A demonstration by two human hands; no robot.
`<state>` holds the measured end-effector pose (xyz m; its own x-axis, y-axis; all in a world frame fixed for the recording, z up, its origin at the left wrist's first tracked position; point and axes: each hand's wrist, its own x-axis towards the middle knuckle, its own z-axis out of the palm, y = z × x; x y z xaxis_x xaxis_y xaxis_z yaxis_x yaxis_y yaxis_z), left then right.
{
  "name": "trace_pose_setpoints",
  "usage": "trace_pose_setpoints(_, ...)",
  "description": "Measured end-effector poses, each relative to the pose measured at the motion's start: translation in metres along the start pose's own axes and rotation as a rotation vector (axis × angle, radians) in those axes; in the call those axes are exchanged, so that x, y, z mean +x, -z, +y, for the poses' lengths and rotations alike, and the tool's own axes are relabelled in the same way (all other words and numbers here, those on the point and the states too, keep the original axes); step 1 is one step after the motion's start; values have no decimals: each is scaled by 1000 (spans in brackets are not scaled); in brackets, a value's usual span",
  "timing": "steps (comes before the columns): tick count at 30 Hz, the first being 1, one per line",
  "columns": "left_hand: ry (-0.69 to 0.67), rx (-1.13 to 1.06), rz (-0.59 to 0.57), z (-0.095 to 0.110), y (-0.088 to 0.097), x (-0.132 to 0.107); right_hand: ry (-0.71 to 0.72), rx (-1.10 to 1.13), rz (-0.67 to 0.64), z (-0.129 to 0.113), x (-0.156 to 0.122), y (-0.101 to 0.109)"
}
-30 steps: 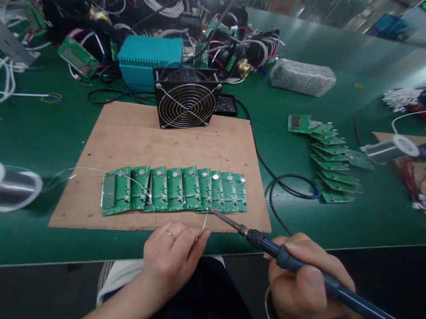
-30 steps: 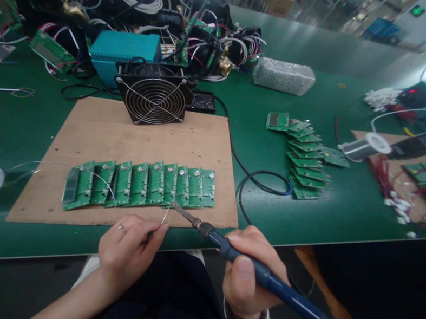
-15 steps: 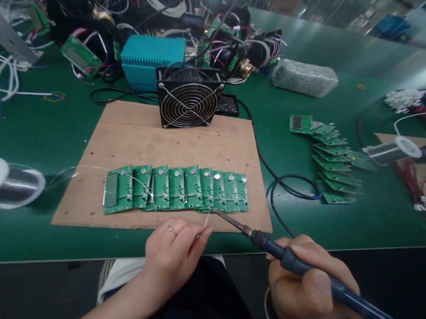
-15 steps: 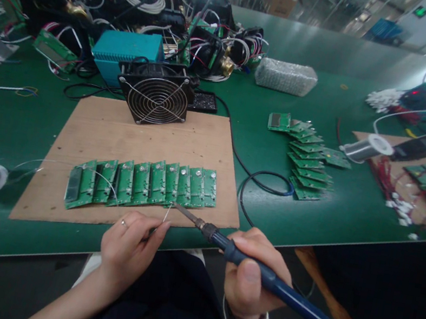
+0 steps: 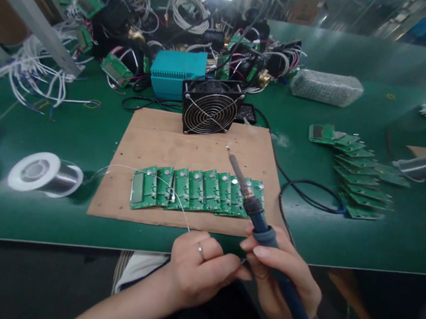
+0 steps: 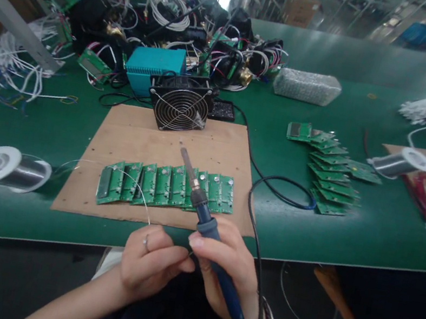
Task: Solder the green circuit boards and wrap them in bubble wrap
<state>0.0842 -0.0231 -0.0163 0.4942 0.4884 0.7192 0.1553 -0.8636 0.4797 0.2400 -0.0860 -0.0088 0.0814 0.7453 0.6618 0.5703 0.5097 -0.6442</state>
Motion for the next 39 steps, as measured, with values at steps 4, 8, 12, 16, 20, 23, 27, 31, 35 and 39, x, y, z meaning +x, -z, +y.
trace_pose_setpoints(4, -18, 7, 50, -1, 5, 1, -2, 88, -59, -3, 0, 0)
trace_pose_setpoints(8, -69, 84, 66, -5, 10, 1, 1, 40, 76, -8, -1, 6)
trace_pose_setpoints(12, -45, 45, 99, -10, 14, 6, 14, -12, 194, -15, 2, 11)
trace_pose_setpoints(16, -37, 119, 95, -18, 15, 18, 61, 27, 40, -16, 4, 10)
trace_pose_setpoints(20, -80, 342, 103, -31, 17, 28, 45, 15, 19, -10, -2, 2)
trace_pose_setpoints(23, -89, 344, 126, -35, 22, 23, 39, 15, 29, -6, -5, -4)
trace_pose_setpoints(27, -144, 289, 184, -23, 43, -3, 61, 67, 27, -8, -4, -8)
trace_pose_setpoints(31, -126, 354, 143, -18, 69, -36, 41, 8, 111, -10, -9, -3)
trace_pose_setpoints(35, -137, 469, 252, -36, 77, -52, -111, -120, 340, -4, -31, 4)
trace_pose_setpoints(39, -133, 510, 415, -54, 70, -55, -96, -163, 499, 0, -40, 5)
